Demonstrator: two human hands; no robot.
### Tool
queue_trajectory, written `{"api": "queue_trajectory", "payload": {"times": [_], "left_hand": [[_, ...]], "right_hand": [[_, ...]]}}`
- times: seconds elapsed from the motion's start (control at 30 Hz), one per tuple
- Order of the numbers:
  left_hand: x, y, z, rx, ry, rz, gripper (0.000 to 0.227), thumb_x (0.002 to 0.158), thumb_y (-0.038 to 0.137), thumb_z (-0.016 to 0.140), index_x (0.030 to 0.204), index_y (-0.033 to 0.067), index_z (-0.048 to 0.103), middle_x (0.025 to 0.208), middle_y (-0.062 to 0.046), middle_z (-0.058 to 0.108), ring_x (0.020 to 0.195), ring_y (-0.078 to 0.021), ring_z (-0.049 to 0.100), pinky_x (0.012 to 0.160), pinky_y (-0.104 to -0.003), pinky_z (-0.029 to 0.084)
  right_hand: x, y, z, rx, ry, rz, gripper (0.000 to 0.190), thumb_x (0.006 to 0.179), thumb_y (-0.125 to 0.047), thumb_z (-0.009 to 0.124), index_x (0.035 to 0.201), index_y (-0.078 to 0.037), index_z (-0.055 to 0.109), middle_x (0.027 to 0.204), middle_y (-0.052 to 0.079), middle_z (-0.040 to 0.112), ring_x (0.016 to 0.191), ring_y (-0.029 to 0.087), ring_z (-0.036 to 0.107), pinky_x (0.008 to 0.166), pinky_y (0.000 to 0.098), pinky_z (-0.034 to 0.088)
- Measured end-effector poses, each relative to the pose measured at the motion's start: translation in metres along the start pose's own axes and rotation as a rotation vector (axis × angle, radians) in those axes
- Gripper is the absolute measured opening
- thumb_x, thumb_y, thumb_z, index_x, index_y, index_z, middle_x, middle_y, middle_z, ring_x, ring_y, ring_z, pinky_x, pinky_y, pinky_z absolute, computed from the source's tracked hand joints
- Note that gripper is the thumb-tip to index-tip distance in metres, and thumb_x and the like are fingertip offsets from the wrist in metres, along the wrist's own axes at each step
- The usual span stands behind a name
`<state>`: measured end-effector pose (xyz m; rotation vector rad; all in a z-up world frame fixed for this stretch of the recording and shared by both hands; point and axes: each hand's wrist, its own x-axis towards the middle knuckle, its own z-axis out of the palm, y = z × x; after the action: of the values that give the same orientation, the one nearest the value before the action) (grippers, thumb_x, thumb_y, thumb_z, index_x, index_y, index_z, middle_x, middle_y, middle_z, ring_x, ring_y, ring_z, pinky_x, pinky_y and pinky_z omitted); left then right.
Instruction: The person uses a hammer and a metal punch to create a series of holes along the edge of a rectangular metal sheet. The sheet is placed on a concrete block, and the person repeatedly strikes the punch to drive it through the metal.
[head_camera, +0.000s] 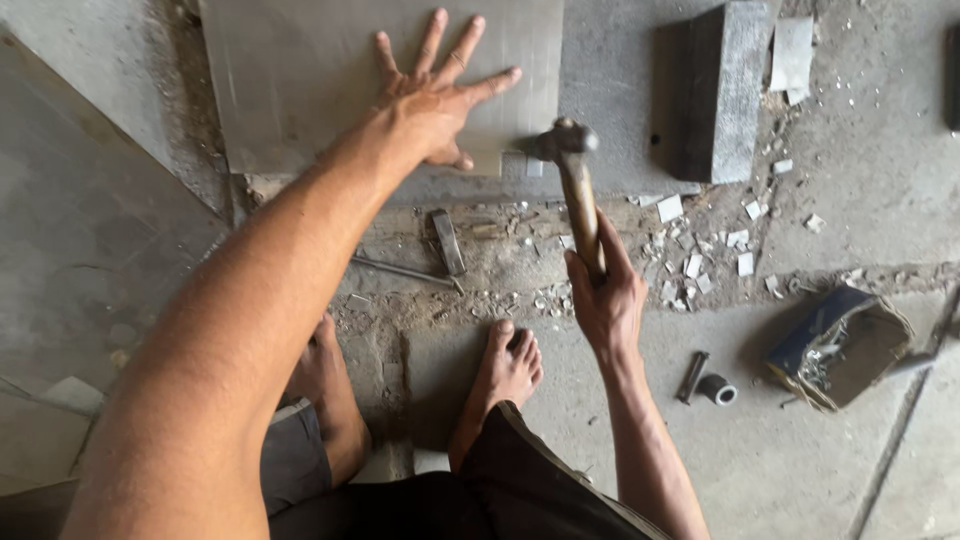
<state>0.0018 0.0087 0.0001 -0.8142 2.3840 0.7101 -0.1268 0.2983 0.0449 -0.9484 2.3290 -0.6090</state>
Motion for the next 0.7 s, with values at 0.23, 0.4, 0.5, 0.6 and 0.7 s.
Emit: {"api": "queue_trajectory", "payload": {"times": [0.23,0.4,0.5,0.6,0.7], "left_hand": [[0.007,-0.003,0.001,0.010,0.031,-0.003,0.130,0.058,0.052,0.095,0.158,0.0549,0.012,0.169,-0.004,-0.022,0.153,-0.0385,-0.019,0.109,-0.086,-0.003],[0.008,-0.007,0.009,0.006,0.023,0.005,0.146,0.054,0.052,0.098,0.163,0.0447,0.001,0.169,-0.005,-0.021,0.154,-0.0390,-0.017,0.109,-0.086,0.000],[0.020,0.000,0.002,-0.102,0.186,-0.063,0.151,0.058,0.064,0.094,0.164,0.0254,-0.005,0.169,-0.009,-0.019,0.154,-0.0388,-0.014,0.109,-0.089,0.001],[0.035,0.017,0.001,-0.207,0.286,-0.245,0.158,0.058,0.076,0.091,0.164,0.0122,-0.007,0.169,-0.014,-0.017,0.156,-0.0393,-0.013,0.111,-0.089,0.001],[0.043,0.030,0.009,-0.200,0.312,-0.227,0.163,0.054,0.075,0.092,0.164,0.0053,-0.007,0.169,-0.019,-0.016,0.155,-0.0436,-0.013,0.111,-0.088,0.002]], "right_hand": [[-0.010,0.005,0.002,-0.003,-0.018,0.001,0.062,0.094,-0.021,0.070,0.152,-0.014,0.049,0.088,0.014,0.077,0.051,0.010,0.063,0.043,0.0291,0.055],[-0.029,0.013,0.009,0.013,-0.037,0.052,0.060,0.094,-0.023,0.071,0.150,-0.016,0.051,0.088,0.016,0.078,0.052,0.008,0.064,0.043,0.0298,0.056],[-0.031,0.020,0.011,0.094,-0.003,-0.035,0.060,0.094,-0.023,0.069,0.150,-0.015,0.050,0.092,0.012,0.077,0.047,0.007,0.060,0.041,0.0277,0.057],[-0.040,0.024,0.014,0.095,0.005,0.186,0.060,0.093,-0.024,0.069,0.150,-0.017,0.050,0.079,0.008,0.074,0.042,0.010,0.053,0.036,0.0282,0.051],[-0.049,0.022,0.015,0.225,0.065,0.190,0.063,0.094,-0.020,0.071,0.151,-0.012,0.048,0.072,0.004,0.068,0.047,0.007,0.053,0.038,0.0249,0.046]]}}
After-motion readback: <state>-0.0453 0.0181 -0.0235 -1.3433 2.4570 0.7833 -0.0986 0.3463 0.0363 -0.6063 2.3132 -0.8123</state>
